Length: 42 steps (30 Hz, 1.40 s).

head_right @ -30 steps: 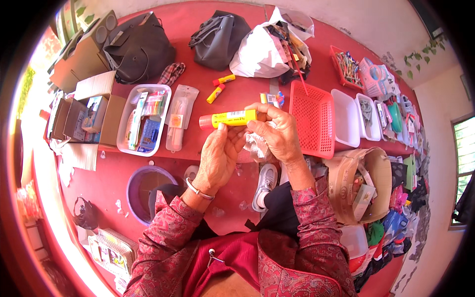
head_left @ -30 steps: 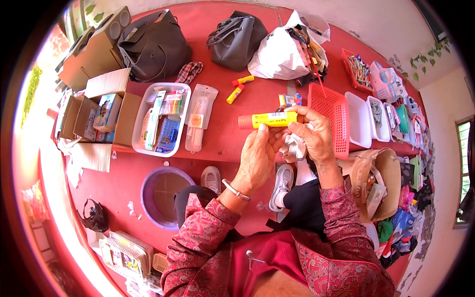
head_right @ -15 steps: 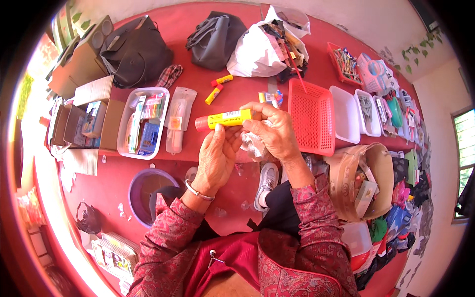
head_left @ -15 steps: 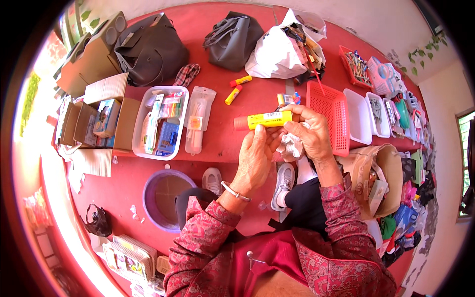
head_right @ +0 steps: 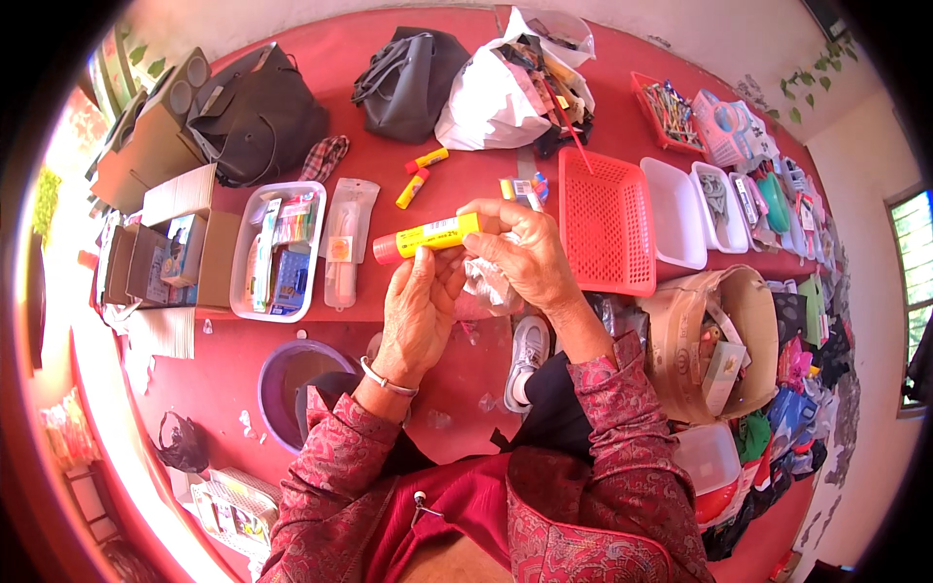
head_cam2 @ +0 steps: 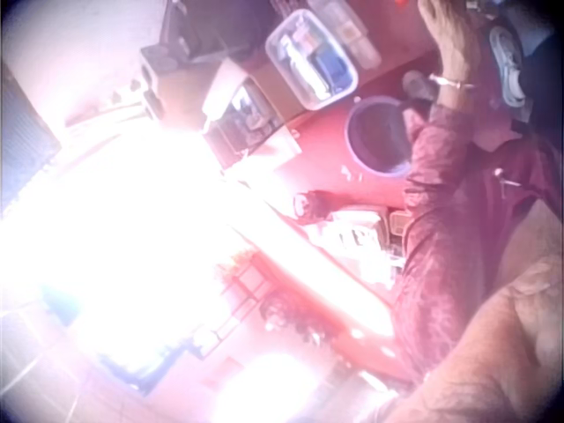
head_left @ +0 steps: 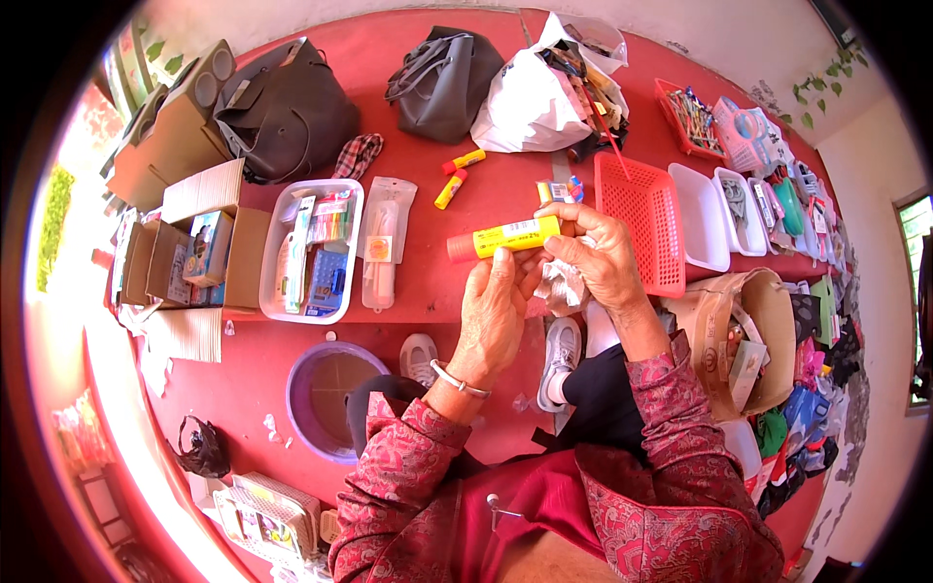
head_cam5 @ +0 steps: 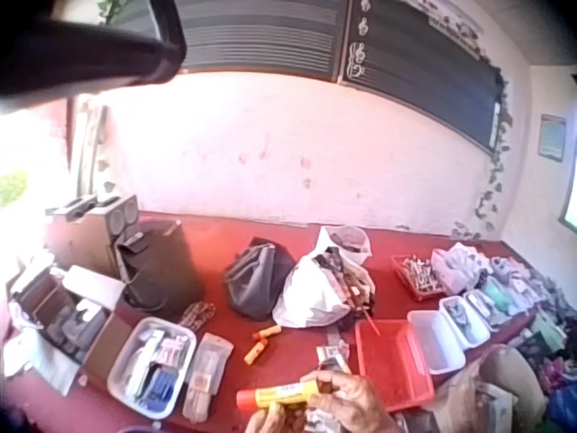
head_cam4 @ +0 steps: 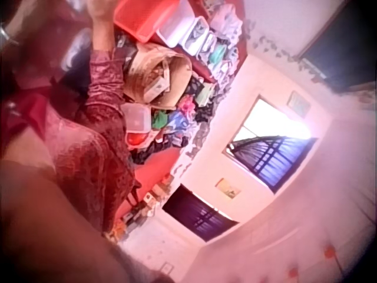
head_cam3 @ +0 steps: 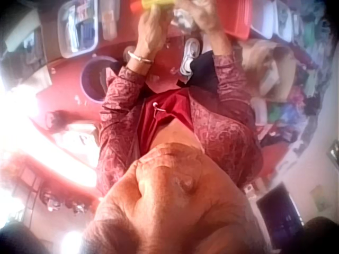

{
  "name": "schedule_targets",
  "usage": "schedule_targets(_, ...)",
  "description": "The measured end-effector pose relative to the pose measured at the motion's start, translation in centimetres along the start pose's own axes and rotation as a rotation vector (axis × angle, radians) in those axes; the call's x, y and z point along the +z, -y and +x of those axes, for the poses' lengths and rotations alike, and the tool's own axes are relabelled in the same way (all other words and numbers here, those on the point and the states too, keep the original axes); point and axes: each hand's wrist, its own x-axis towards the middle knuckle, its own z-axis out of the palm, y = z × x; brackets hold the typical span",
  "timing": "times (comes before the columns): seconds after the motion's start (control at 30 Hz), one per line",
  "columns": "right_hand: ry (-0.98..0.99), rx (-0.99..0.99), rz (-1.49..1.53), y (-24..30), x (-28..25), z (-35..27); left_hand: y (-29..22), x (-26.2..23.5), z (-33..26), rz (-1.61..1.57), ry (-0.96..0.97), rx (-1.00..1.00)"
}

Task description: The person sits on the floor and wipes various stationery items, including glue sticks and small plastic containers, using a white cloth. They handle the items one by one, wiping them down and placing them into a plastic basket.

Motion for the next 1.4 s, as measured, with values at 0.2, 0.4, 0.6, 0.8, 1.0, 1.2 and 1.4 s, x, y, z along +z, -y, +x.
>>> schedule_targets(0.2, 0.005, 0.013, 0.017, -0.33, -0.05, 0.09, 0.06, -0.02, 0.04, -0.020, -0.002, -0.016)
schedule_targets(0.4, 0.012, 0.014, -0.003, -0.20, 0.14, 0.09, 0.15, -0.30, 0.04, -0.024, -0.009, -0.001)
schedule_targets(0.6, 0.004, 0.005, 0.002, -0.32, 0.16, 0.09, 0.21, -0.37, 0.17, -0.030, -0.011, -0.018)
schedule_targets(0.8, 0.012, 0.012, -0.011, 0.13, 0.30, 0.05, 0.12, -0.46, 0.11, -0.053, 0.005, -0.005)
schedule_targets(1.0, 0.002, -0.005, -0.012, -0.05, 0.16, 0.07, 0.08, -0.38, 0.08, -0.042, 0.011, -0.001)
schedule_targets(1.2, 0.007, -0.003, 0.027, -0.56, -0.12, 0.13, 0.17, -0.31, 0.28, -0.012, -0.003, -0.002)
schedule_targets(1.4, 0.025, -0.020, 0.018, -0.53, -0.08, 0.24, 0.13, -0.20, 0.17, 0.003, -0.012, 0.009)
